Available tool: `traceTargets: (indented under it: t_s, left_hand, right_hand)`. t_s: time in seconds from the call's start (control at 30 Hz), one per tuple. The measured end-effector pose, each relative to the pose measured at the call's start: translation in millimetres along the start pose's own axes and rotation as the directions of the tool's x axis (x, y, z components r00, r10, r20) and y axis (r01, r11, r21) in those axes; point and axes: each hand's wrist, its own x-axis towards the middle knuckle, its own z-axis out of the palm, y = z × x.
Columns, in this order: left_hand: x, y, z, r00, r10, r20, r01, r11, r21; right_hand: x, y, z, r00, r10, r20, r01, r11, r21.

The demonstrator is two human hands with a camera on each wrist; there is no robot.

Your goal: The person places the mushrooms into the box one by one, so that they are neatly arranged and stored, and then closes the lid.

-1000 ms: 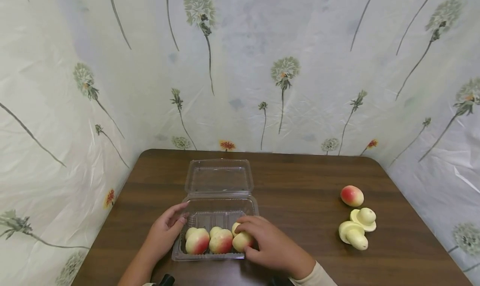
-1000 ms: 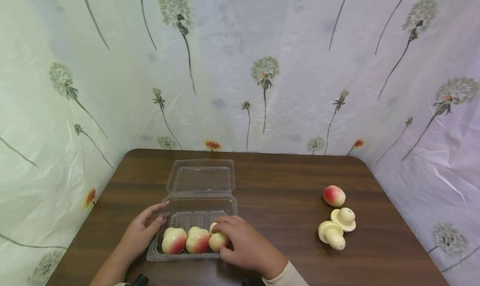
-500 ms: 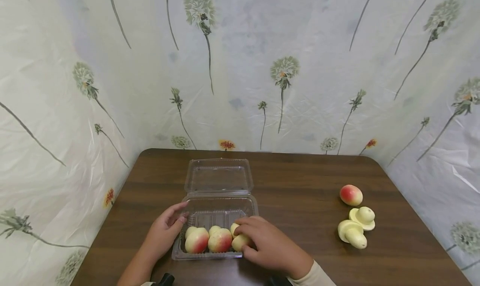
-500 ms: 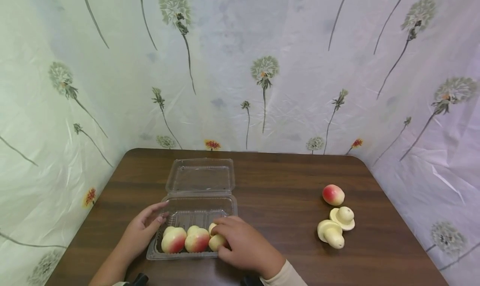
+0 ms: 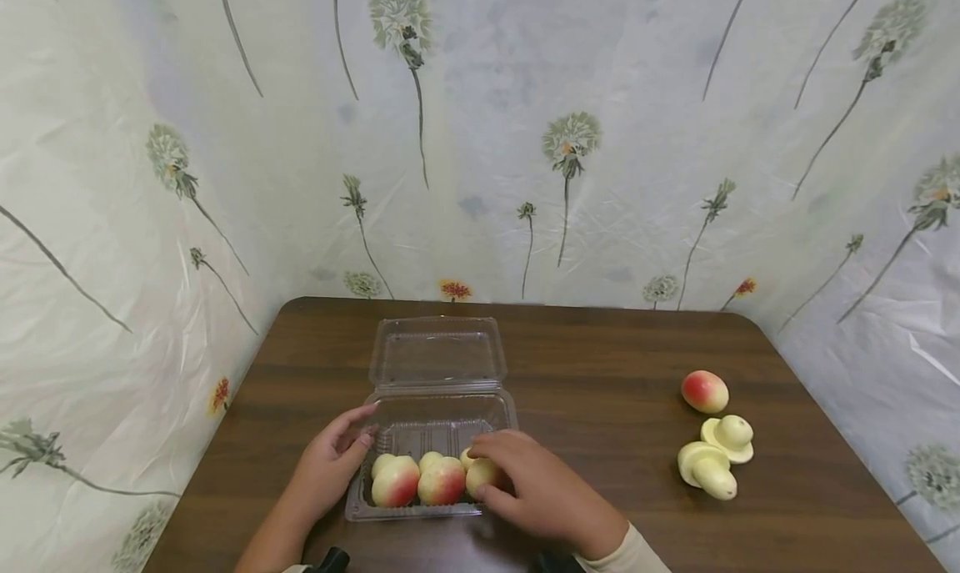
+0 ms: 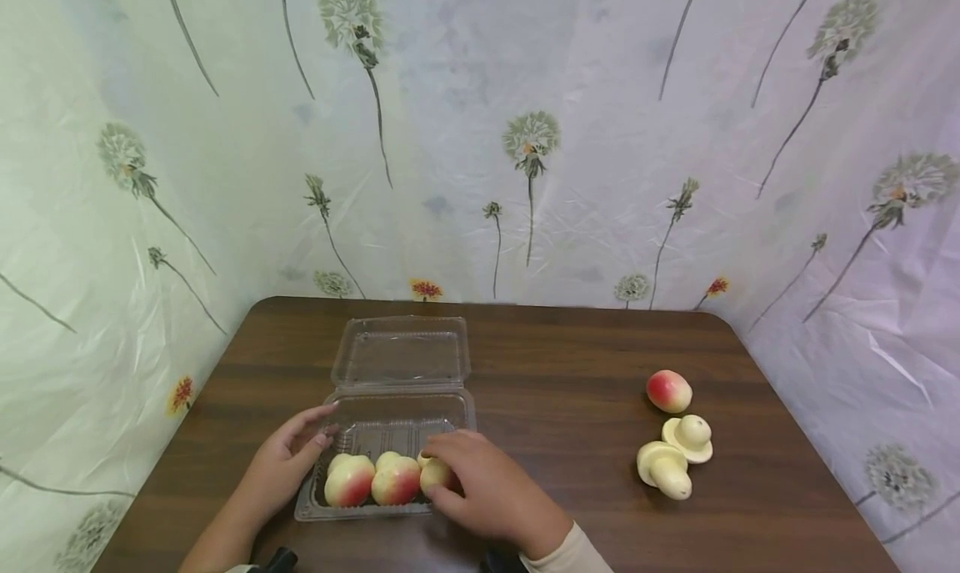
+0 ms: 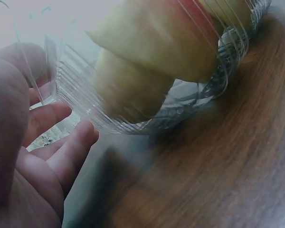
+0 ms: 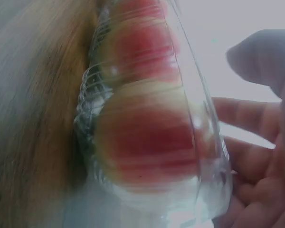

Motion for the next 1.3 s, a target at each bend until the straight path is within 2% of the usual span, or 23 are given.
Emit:
traceTargets:
  t_s: [0.27, 0.43, 0.63, 0.8, 1.07, 1.2, 1.3]
  left_hand:
    - [0.5, -0.8, 0.7, 1.0, 0.007, -0.003, -0.007, 1.0, 0.006]
    - [1.1, -3.2, 0.9, 1.0, 0.007, -0.001, -0.007, 1.0, 0.001]
    - [0.8, -4.4, 0.7, 1.0, 0.004, -0.001, -0.004, 1.0, -0.001]
    - [1.6, -3.7, 0.8, 1.0, 0.004, 0.001, -0.004, 1.0, -0.002]
    - [-0.5, -1.1, 0.5, 1.0, 0.006, 0.004, -0.006, 1.0, -0.007]
    - [-1.2, 1.2, 0.3, 1.0, 0.0, 0.001, 0.0, 1.0, 0.004]
    - [-1.2, 2.6, 0.3, 1.0, -0.001, -0.002, 0.001, 1.0, 0.013]
  right_hand:
    - [-14.0, 13.6, -3.4, 0.988, 0.06, -0.143, -0.036, 0.986, 0.163]
    - [-20.5, 25.9, -4.9, 0.97, 0.093, -0.224, -0.05, 0.981, 0.19]
    - [-28.8, 37.8, -2.9, 0.955, 0.133, -0.264, -0.071, 0.97, 0.233]
    - [-34.4, 44.1, -2.1, 0.945, 0.137, -0.296, -0.07, 0.972, 0.225]
    - [-43.1, 51.2, -6.4, 0.936, 0.18, -0.302, -0.122, 0.972, 0.201]
    - [-48.7, 55.3, -8.5, 0.92, 0.191, -0.342, -0.141, 0.976, 0.166]
    - [-53.7, 57.2, -11.1, 0.896, 0.207, -0.392, -0.179, 0.978, 0.107]
